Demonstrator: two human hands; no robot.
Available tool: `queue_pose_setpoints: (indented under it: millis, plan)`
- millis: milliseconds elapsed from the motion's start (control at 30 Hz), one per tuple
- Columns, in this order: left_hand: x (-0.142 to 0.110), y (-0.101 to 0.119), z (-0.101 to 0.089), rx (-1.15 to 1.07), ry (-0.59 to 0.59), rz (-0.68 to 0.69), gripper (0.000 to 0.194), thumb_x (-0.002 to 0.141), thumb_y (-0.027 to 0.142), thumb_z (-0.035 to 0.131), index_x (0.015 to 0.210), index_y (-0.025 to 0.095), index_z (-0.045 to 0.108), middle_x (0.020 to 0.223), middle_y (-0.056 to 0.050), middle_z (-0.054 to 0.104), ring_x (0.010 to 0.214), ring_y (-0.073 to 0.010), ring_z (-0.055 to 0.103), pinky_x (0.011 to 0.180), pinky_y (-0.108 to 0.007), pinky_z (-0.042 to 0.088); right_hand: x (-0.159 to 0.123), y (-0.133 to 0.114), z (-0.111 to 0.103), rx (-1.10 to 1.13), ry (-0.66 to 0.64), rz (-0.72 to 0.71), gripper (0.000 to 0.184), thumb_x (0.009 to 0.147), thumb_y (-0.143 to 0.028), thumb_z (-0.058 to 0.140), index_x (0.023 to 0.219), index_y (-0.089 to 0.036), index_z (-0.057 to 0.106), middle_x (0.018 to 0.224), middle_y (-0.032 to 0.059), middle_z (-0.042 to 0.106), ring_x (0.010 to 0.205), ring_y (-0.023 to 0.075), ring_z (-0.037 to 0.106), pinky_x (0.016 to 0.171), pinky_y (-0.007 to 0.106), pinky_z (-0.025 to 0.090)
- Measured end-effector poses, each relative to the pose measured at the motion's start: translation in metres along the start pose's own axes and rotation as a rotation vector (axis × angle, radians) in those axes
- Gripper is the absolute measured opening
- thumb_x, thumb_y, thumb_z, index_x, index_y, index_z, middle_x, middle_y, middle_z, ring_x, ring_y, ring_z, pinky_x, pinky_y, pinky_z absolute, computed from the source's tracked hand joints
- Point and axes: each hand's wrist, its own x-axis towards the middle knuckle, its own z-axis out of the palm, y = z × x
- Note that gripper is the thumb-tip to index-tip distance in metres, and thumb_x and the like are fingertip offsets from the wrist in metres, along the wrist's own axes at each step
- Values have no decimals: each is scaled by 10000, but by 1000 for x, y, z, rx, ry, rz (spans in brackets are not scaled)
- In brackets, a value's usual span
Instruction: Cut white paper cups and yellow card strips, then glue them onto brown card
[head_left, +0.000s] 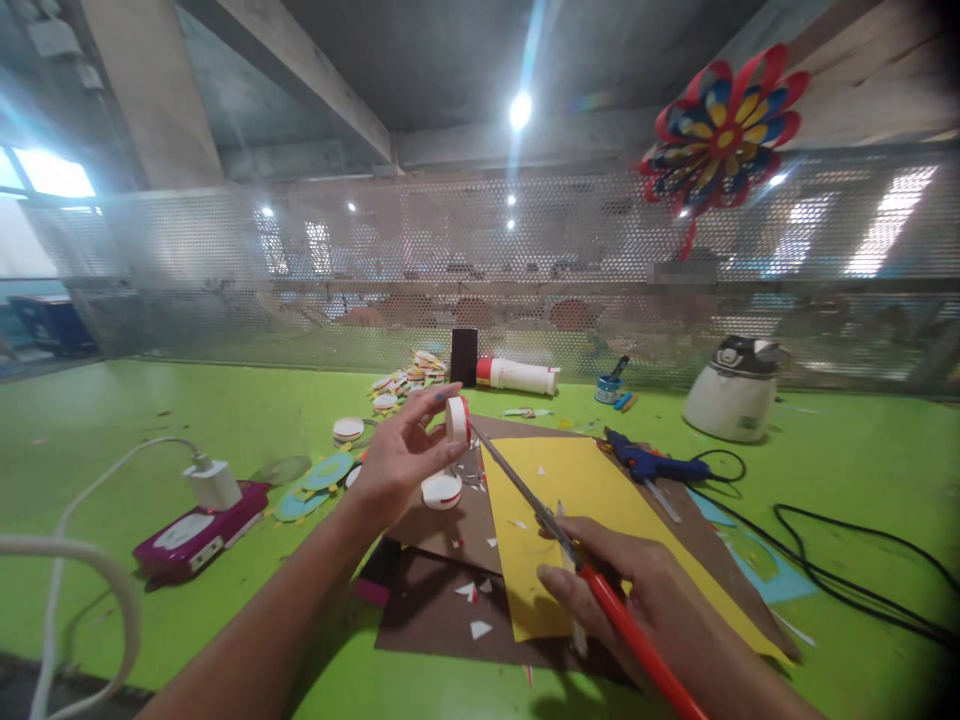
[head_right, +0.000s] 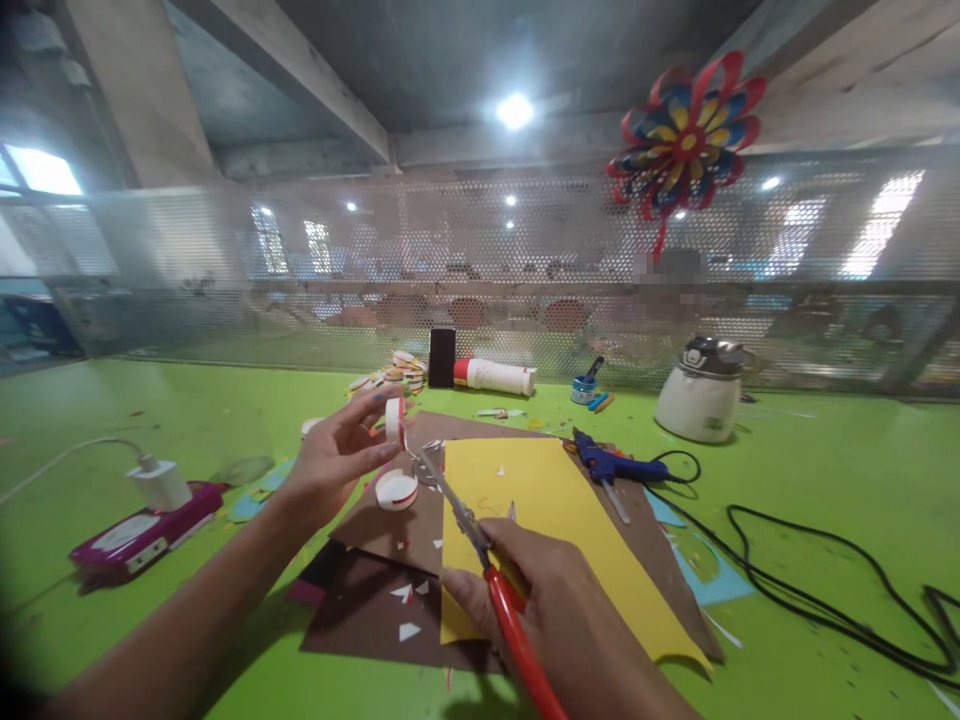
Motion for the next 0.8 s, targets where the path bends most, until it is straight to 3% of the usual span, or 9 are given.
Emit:
queue_pose_setpoints:
  millis: [200, 367, 800]
  plan:
    - [-3, 2, 2, 82, -62, 41, 464, 700, 176, 773, 1150, 217, 668, 1194, -90, 577, 1117, -227, 536, 989, -369, 450, -2, 7, 8, -125, 150, -68, 276, 888, -445, 517, 964, -213, 646, 803, 37, 687, 710, 206, 624, 645, 314, 480]
    - [-4, 7, 6, 88, -64, 57, 467, 693, 182, 778, 1146, 209, 666, 1209, -102, 602, 1117, -242, 556, 999, -387, 445, -4, 14, 10, -239, 238, -139, 297, 877, -457, 551, 1022, -220, 654, 785, 49, 690, 683, 217, 642, 607, 326, 515]
    - [-5, 13, 11, 134, -83, 201, 429, 749, 141, 723, 1165, 208, 645, 1269, -111, 547, 1188, -251, 514, 1029, -376, 441, -6, 9, 8, -311, 317, -234, 286, 871, -417, 587, 1054, -212, 662, 751, 57, 696, 632, 196, 643, 565, 272, 521]
